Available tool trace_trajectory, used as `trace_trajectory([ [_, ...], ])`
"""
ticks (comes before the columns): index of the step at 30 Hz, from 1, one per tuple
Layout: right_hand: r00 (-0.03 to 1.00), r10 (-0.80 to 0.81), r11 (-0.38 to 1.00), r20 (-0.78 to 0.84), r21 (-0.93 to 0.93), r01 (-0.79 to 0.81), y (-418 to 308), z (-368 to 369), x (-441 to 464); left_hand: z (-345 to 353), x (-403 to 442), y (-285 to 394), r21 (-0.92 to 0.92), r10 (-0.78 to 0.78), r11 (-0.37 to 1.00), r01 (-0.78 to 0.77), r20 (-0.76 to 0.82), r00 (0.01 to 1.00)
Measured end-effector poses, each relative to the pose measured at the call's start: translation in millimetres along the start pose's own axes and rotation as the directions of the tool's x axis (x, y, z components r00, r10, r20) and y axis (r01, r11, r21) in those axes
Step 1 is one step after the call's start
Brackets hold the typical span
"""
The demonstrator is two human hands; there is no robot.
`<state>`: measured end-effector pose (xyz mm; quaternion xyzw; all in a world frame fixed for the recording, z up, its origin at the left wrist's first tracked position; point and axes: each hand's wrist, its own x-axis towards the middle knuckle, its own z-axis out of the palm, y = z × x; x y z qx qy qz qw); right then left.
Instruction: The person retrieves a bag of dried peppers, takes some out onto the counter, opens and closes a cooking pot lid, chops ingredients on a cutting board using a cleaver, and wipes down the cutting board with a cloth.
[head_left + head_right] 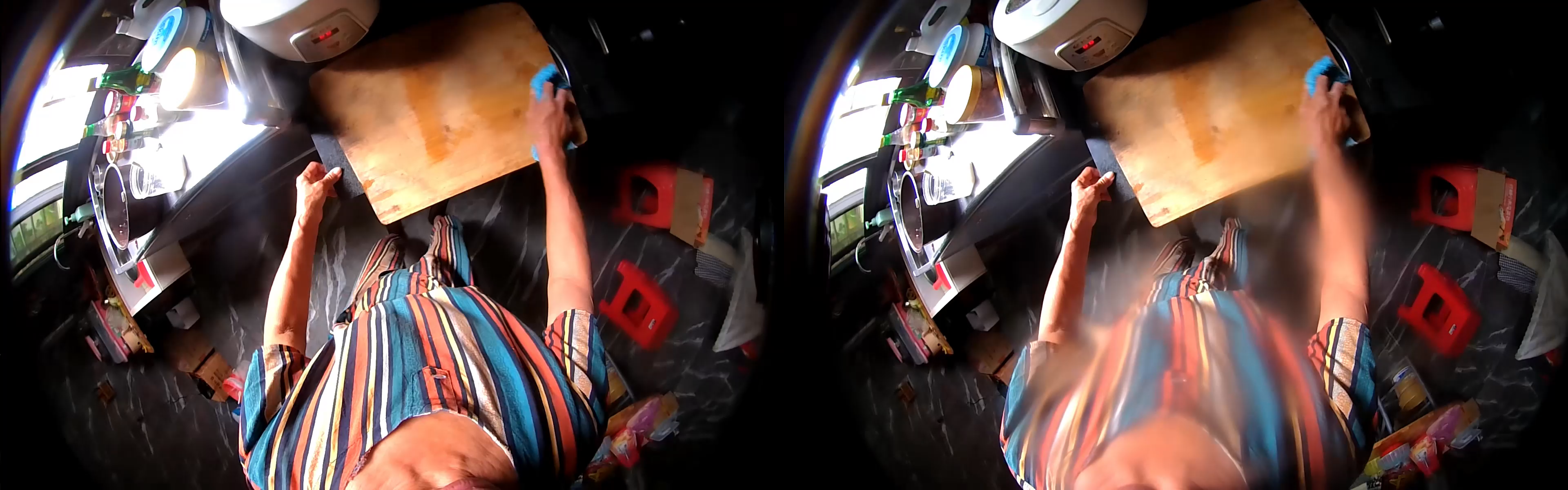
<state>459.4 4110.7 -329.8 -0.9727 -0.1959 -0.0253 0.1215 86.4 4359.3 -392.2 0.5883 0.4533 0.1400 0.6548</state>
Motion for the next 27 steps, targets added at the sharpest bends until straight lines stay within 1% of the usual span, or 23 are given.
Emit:
trace_trajectory([
  [2, 0.992, -0.121, 0.992, -0.026, -0.036, 0.12, -32.5, 11.0, -21.4, -1.1, -1.2, -0.7, -0.012, -0.003, 1.0, 0.004, 0.013, 1.0],
  [3, 0.975, -0.218, 0.976, -0.033, -0.016, 0.217, -46.5, 21.9, -33.6, -1.9, -3.7, -0.5, -0.032, 0.003, 0.999, -0.002, 0.023, 1.0],
  [5, 0.929, -0.369, 0.929, 0.02, 0.017, 0.369, -83.0, 26.3, -63.5, 1.0, -6.9, 3.8, -0.048, -0.019, 0.999, 0.018, -0.002, 1.0],
  [6, 0.909, -0.417, 0.908, 0.015, -0.018, 0.418, -111.2, 19.7, -83.1, -0.1, -5.5, 0.8, -0.062, -0.02, 0.998, 0.02, 0.007, 1.0],
  [7, 0.838, -0.541, 0.841, -0.071, -0.034, 0.54, -123.3, 36.8, -94.7, 0.5, 2.2, -5.2, -0.081, 0.013, 0.997, -0.012, 0.016, 1.0],
  [8, 0.775, -0.624, 0.781, -0.101, -0.082, 0.619, -136.4, 40.0, -114.3, 1.4, -2.3, -3.7, -0.082, -0.001, 0.997, 0.002, 0.013, 1.0],
  [9, 0.732, -0.679, 0.734, -0.06, -0.087, 0.674, -150.5, 40.3, -130.8, 1.9, -4.1, -2.9, -0.089, -0.009, 0.996, 0.01, 0.007, 1.0],
  [10, 0.684, -0.727, 0.686, -0.056, -0.092, 0.722, -163.9, 34.7, -147.2, 2.1, -5.1, -1.3, -0.091, -0.009, 0.996, 0.01, 0.012, 1.0],
  [11, 0.645, -0.755, 0.655, -0.119, -0.082, 0.751, -175.4, 35.7, -165.0, 2.1, -6.5, 0.5, -0.092, -0.005, 0.996, 0.006, 0.018, 1.0],
  [13, 0.495, -0.832, 0.522, -0.249, -0.05, 0.852, -183.5, 39.7, -186.5, 0.5, -6.1, 1.7, -0.114, -0.01, 0.993, 0.013, 0.026, 1.0],
  [14, 0.489, -0.832, 0.52, -0.262, -0.064, 0.852, -182.2, 46.1, -184.9, -0.6, 1.9, -3.2, -0.109, 0.003, 0.994, -0.002, 0.013, 1.0],
  [16, 0.339, -0.906, 0.348, -0.254, 0.01, 0.937, -171.2, 43.4, -186.0, -2.0, 0.7, -9.4, -0.099, -0.007, 0.995, 0.006, -0.005, 1.0],
  [17, 0.342, -0.906, 0.351, -0.25, 0.01, 0.936, -162.4, 41.3, -185.9, -2.4, -0.9, -9.3, -0.1, -0.01, 0.995, 0.01, -0.002, 1.0],
  [19, 0.2, -0.956, 0.213, -0.214, -0.04, 0.976, -134.5, 34.0, -177.0, -0.6, -3.6, -7.1, -0.049, -0.009, 0.999, 0.007, -0.037, 0.999],
  [20, 0.185, -0.96, 0.206, -0.209, -0.082, 0.975, -118.0, 31.4, -163.5, -0.6, -3.9, -7.8, -0.054, -0.025, 0.998, 0.023, -0.037, 0.999],
  [21, 0.235, -0.938, 0.261, -0.254, -0.075, 0.962, -102.4, 35.4, -142.4, 0.7, 2.1, -8.6, -0.06, -0.012, 0.998, 0.009, -0.038, 0.999],
  [22, 0.336, -0.931, 0.354, -0.141, -0.125, 0.927, -79.7, 35.0, -125.1, 1.5, 0.4, -9.4, -0.086, -0.014, 0.996, 0.01, -0.042, 0.999],
  [23, 0.416, -0.89, 0.449, -0.188, -0.197, 0.871, -68.0, 26.9, -101.5, 1.6, -1.2, -9.3, -0.11, -0.018, 0.994, 0.012, -0.05, 0.999],
  [24, 0.571, -0.818, 0.563, -0.063, -0.292, 0.773, -49.7, 27.1, -78.6, 1.6, -3.8, -5.7, -0.093, -0.019, 0.996, 0.014, -0.056, 0.998],
  [25, 0.662, -0.75, 0.624, 0.006, -0.326, 0.71, -35.9, 15.8, -54.5, -0.2, -3.6, -9.1, -0.107, -0.013, 0.994, 0.008, -0.053, 0.999],
  [26, 0.65, -0.746, 0.657, -0.144, -0.312, 0.686, -16.1, 18.6, -24.6, -0.9, -4.0, -9.7, -0.086, -0.015, 0.996, 0.009, -0.069, 0.998],
  [27, 0.749, -0.652, 0.73, -0.116, -0.365, 0.578, -2.9, 16.5, 0.0, -0.4, -4.2, -11.3, -0.067, -0.015, 0.998, 0.009, -0.084, 0.996],
])
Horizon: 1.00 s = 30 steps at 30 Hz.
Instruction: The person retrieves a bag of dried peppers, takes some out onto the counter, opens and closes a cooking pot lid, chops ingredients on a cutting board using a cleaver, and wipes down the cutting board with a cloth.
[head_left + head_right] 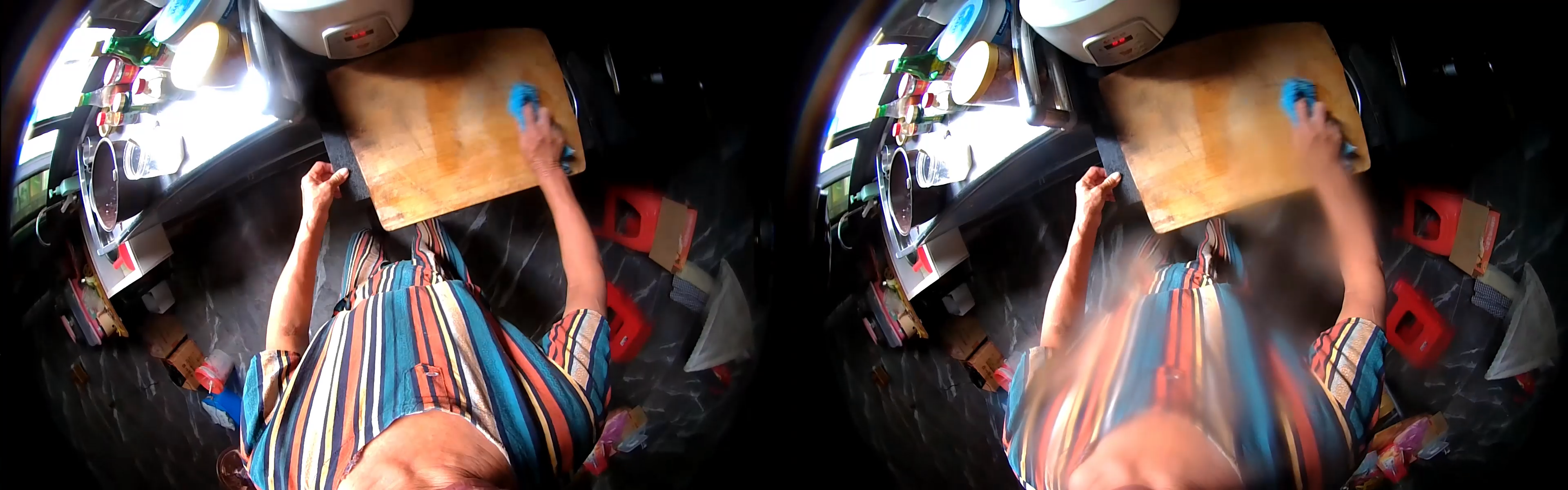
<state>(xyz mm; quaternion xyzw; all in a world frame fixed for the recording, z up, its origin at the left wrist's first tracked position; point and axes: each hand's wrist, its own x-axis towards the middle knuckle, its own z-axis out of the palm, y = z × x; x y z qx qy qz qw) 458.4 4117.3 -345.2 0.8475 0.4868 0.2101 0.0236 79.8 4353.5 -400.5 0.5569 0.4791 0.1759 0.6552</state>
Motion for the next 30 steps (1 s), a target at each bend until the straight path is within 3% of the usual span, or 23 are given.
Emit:
trace_trajectory([
  [2, 0.958, 0.256, 0.962, 0.128, 0.068, -0.266, 35.8, 8.5, 26.5, 0.6, -0.2, 0.9, 0.014, 0.01, 1.0, -0.009, -0.016, 1.0],
  [4, 0.913, 0.397, 0.913, 0.096, 0.065, -0.404, 63.5, 23.1, 57.5, 3.5, -0.7, 5.8, -0.016, 0.011, 1.0, -0.011, -0.016, 1.0],
  [7, 0.895, 0.447, 0.891, -0.01, 0.098, -0.444, 73.8, 53.6, 100.7, 1.2, -0.6, 5.2, -0.022, 0.011, 1.0, -0.011, 0.002, 1.0],
  [8, 0.868, 0.492, 0.865, 0.063, 0.081, -0.496, 66.2, 59.1, 116.1, 3.1, 0.1, 7.1, -0.022, 0.011, 1.0, -0.011, -0.001, 1.0],
  [9, 0.851, 0.519, 0.828, 0.078, 0.203, -0.524, 49.2, 52.6, 126.5, 5.4, -1.6, 10.6, -0.032, 0.007, 0.999, -0.007, -0.007, 1.0],
  [11, 0.883, 0.461, 0.846, 0.088, 0.256, -0.467, 9.9, 63.9, 138.5, 3.5, -2.4, 11.6, -0.039, -0.004, 0.999, 0.004, -0.012, 1.0],
  [13, 0.951, 0.288, 0.923, 0.112, 0.232, -0.307, -39.2, 67.2, 143.7, 3.1, -0.3, 5.2, -0.071, 0.021, 0.997, -0.021, -0.003, 1.0],
  [15, 0.969, 0.058, 0.963, 0.239, 0.243, -0.118, -101.8, 44.3, 138.0, 4.6, -1.6, 6.8, -0.065, 0.01, 0.998, -0.01, -0.003, 1.0],
  [17, 0.979, -0.155, 0.964, 0.136, 0.235, 0.12, -147.8, 19.7, 127.2, 1.8, 1.0, 3.3, -0.054, 0.015, 0.998, -0.014, 0.003, 1.0],
  [18, 0.972, -0.23, 0.946, -0.057, 0.223, 0.237, -163.8, -4.5, 112.1, 4.0, -0.3, 7.1, -0.061, 0.016, 0.998, -0.015, 0.002, 1.0],
  [20, 0.934, -0.307, 0.917, -0.18, 0.207, 0.341, -189.3, -27.2, 91.2, 5.0, -2.7, 10.1, -0.033, 0.0, 0.999, -0.001, -0.014, 1.0],
  [24, 0.863, -0.432, 0.785, -0.263, 0.362, 0.503, -199.1, -46.0, 54.4, 0.9, -3.5, 2.4, -0.226, -0.028, 0.974, 0.029, 0.008, 1.0],
  [26, 0.85, -0.463, 0.722, -0.251, 0.449, 0.526, -190.3, -50.1, 48.7, 3.2, -2.8, 2.5, -0.097, -0.025, 0.995, 0.02, -0.048, 0.999],
  [27, 0.921, -0.383, 0.721, -0.074, 0.599, 0.348, -188.9, -42.2, 49.3, 4.3, -6.3, -1.4, -0.154, -0.025, 0.988, 0.015, -0.059, 0.998],
  [29, 0.972, -0.086, 0.617, -0.217, 0.755, 0.223, -167.0, -40.1, 68.2, 2.9, -9.0, -12.3, -0.224, -0.014, 0.974, -0.001, -0.065, 0.998],
  [30, 0.999, -0.014, 0.652, 0.036, 0.758, -0.018, -144.7, -57.0, 81.1, 0.7, -16.3, -17.8, -0.226, -0.024, 0.974, 0.006, -0.073, 0.997],
])
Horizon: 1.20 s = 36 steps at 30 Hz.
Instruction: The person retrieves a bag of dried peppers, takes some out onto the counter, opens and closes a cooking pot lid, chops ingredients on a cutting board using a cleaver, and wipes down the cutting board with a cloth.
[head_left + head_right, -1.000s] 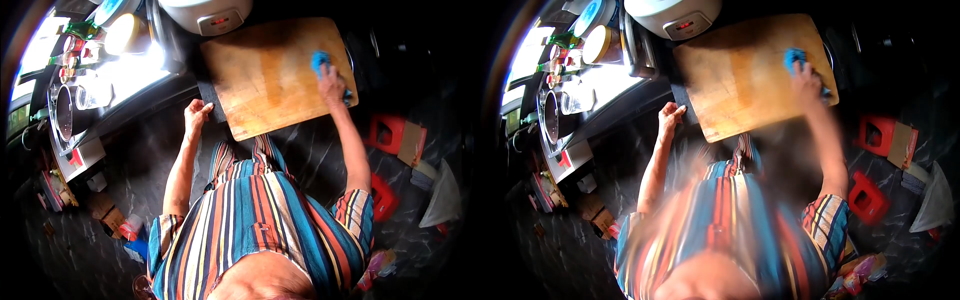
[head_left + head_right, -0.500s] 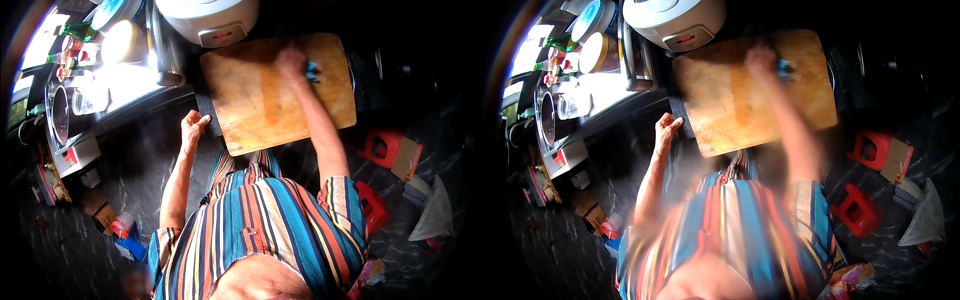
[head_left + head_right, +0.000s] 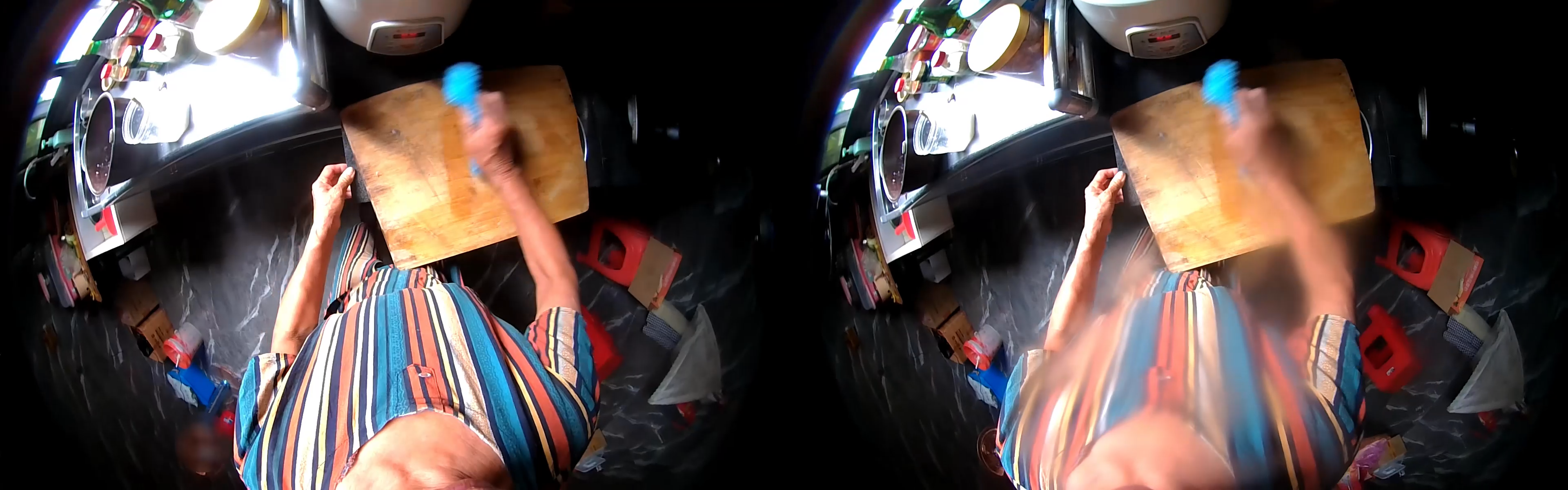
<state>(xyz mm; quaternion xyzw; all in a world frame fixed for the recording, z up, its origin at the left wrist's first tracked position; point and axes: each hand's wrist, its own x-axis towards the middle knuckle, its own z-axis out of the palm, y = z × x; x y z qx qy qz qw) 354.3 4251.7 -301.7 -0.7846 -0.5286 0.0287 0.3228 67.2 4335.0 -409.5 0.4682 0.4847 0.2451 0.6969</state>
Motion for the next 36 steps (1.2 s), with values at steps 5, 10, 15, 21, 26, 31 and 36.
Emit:
trace_trajectory([
  [5, 0.976, -0.014, 0.829, -0.215, -0.548, -0.109, 168.1, -53.2, 41.2, -3.2, -70.0, -11.4, -0.03, -0.255, 0.964, 0.263, 0.161, 0.953],
  [10, 0.986, 0.133, 0.829, -0.099, -0.534, -0.166, 145.7, -25.0, 42.4, 19.6, -86.3, -23.8, -0.363, -0.305, 0.861, 0.357, 0.194, 0.932],
  [15, 0.981, -0.195, 0.759, 0.015, -0.631, 0.16, 56.1, 48.8, 32.4, 12.9, -80.6, -20.9, -0.337, -0.287, 0.886, 0.318, 0.14, 0.948],
  [21, 0.862, -0.472, 0.754, 0.186, -0.421, 0.504, -43.9, 96.8, 3.3, 10.2, -76.9, -27.9, -0.422, -0.256, 0.862, 0.283, 0.121, 0.959],
  [26, 0.624, -0.75, 0.646, 0.217, 0.039, 0.762, -80.7, 102.6, -61.5, 12.6, -75.1, -32.6, -0.39, -0.239, 0.886, 0.251, 0.081, 0.968],
  [31, 0.795, -0.599, 0.794, 0.095, 0.202, 0.574, -40.1, 59.3, -64.4, 3.5, -77.4, -37.9, -0.514, -0.204, 0.815, 0.266, 0.175, 0.963],
  [36, 0.995, 0.046, 0.985, -0.084, -0.162, -0.059, 76.7, -47.5, -13.7, -4.3, -69.0, -38.9, -0.551, -0.235, 0.77, 0.322, 0.224, 0.946],
])
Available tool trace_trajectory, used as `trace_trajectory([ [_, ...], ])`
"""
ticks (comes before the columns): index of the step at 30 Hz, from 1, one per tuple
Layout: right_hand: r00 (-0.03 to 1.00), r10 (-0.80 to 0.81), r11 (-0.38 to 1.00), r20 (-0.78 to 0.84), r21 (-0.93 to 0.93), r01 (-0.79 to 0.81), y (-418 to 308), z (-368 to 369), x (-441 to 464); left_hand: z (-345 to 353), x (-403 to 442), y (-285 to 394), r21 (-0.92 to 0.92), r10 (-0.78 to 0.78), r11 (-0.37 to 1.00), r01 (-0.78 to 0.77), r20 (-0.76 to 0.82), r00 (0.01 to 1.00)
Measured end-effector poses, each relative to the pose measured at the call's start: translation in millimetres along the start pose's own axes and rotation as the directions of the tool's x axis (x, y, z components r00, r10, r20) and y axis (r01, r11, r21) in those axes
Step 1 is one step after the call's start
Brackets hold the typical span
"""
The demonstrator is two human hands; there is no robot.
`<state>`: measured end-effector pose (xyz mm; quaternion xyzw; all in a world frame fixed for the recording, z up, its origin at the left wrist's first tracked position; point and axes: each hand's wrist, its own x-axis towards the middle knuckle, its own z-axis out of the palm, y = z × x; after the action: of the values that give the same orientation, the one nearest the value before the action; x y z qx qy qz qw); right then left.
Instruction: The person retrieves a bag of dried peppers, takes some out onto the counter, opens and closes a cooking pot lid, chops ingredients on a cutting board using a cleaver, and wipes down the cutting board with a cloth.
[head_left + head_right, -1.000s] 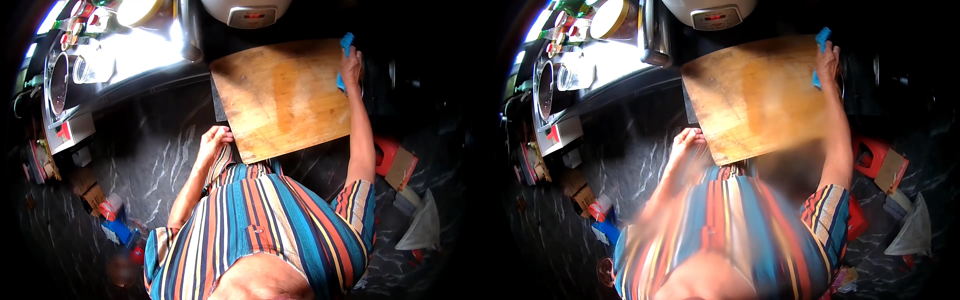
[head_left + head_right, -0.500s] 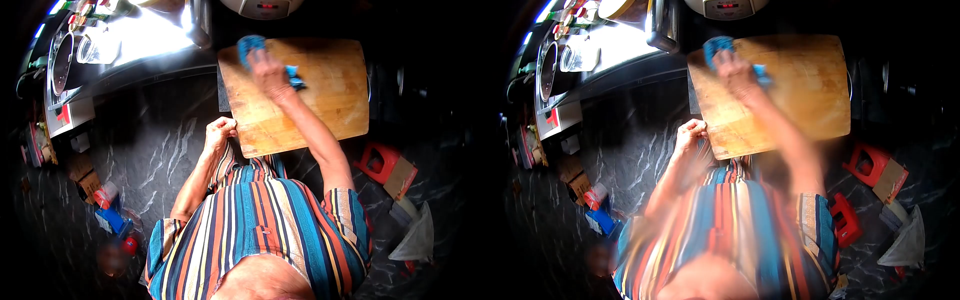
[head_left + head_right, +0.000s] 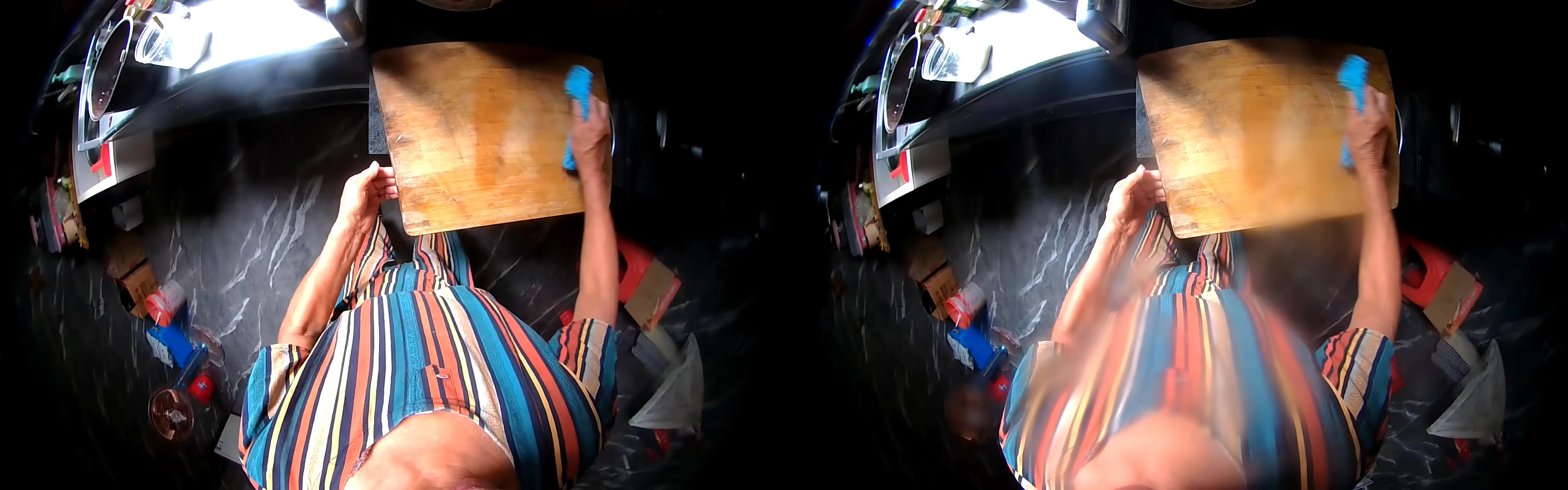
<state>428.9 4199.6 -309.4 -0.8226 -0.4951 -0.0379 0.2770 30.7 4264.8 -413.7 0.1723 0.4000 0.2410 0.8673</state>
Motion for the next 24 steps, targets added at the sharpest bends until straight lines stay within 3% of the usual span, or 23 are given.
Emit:
trace_trajectory([
  [2, 0.994, -0.098, 0.942, -0.053, -0.328, 0.076, 79.6, -5.1, 0.4, 4.9, 4.9, -1.0, 0.0, -0.026, 1.0, 0.026, 0.005, 1.0],
  [4, 0.998, 0.066, 0.881, 0.009, -0.47, -0.054, 75.0, 7.9, -15.6, 4.3, 4.1, 4.3, 0.006, -0.059, 0.998, 0.059, 0.0, 0.998],
  [6, 0.996, -0.075, 0.895, -0.057, -0.443, 0.042, 47.4, 38.7, -33.8, 7.8, 4.7, 7.2, -0.045, -0.099, 0.994, 0.101, 0.038, 0.994],
  [10, 0.965, -0.254, 0.888, 0.072, -0.378, 0.262, -77.2, 84.5, -71.5, 3.0, 13.7, 3.5, -0.089, -0.131, 0.985, 0.145, 0.144, 0.981],
  [11, 0.932, -0.289, 0.876, 0.221, -0.331, 0.35, -97.4, 97.3, -81.2, -1.2, 17.9, 3.8, -0.058, -0.124, 0.988, 0.14, 0.217, 0.968],
  [12, 0.924, -0.303, 0.908, 0.233, -0.224, 0.354, -129.4, 108.0, -89.4, -0.8, 22.7, 8.7, -0.058, -0.123, 0.989, 0.139, 0.224, 0.967],
  [14, 0.838, -0.518, 0.842, 0.174, -0.067, 0.535, -169.2, 126.1, -120.6, 11.3, 15.1, 19.6, -0.069, -0.16, 0.979, 0.189, 0.309, 0.938],
  [15, 0.827, -0.536, 0.84, 0.169, 0.006, 0.543, -187.1, 125.8, -131.5, 33.0, 4.2, 27.7, -0.3, -0.097, 0.947, 0.115, 0.073, 0.993],
  [16, 0.817, -0.552, 0.833, 0.164, 0.077, 0.548, -196.7, 118.3, -141.7, 28.1, 3.0, 27.3, -0.392, -0.083, 0.906, 0.162, 0.212, 0.974],
  [18, 0.847, -0.513, 0.837, 0.14, 0.298, 0.458, -188.7, 85.0, -146.8, 17.9, -9.0, 35.6, -0.389, -0.05, 0.885, 0.256, 0.466, 0.883],
  [20, 0.847, -0.53, 0.83, 0.034, 0.227, 0.51, -164.8, 51.7, -143.6, 1.1, -14.0, 56.8, -0.357, 0.023, 0.928, 0.105, 0.336, 0.942],
  [21, 0.852, -0.522, 0.833, -0.051, 0.183, 0.522, -132.7, 42.2, -141.5, -20.2, -16.6, 58.5, -0.223, 0.081, 0.975, -0.028, 0.234, 0.969],
  [22, 0.943, -0.331, 0.927, -0.032, 0.177, 0.332, -114.7, 15.8, -131.4, -50.2, -15.3, 57.3, -0.069, 0.159, 0.986, -0.151, 0.139, 0.977],
  [23, 0.991, -0.133, 0.988, -0.003, 0.074, 0.133, -79.0, 1.3, -124.6, -97.3, -8.7, 48.0, 0.187, 0.097, 0.976, -0.109, 0.073, 0.993],
  [24, 0.994, -0.028, 0.995, -0.108, 0.09, 0.038, -45.9, -12.9, -114.2, -143.3, 0.4, 31.7, 0.432, 0.049, 0.901, -0.043, -0.002, 0.999],
])
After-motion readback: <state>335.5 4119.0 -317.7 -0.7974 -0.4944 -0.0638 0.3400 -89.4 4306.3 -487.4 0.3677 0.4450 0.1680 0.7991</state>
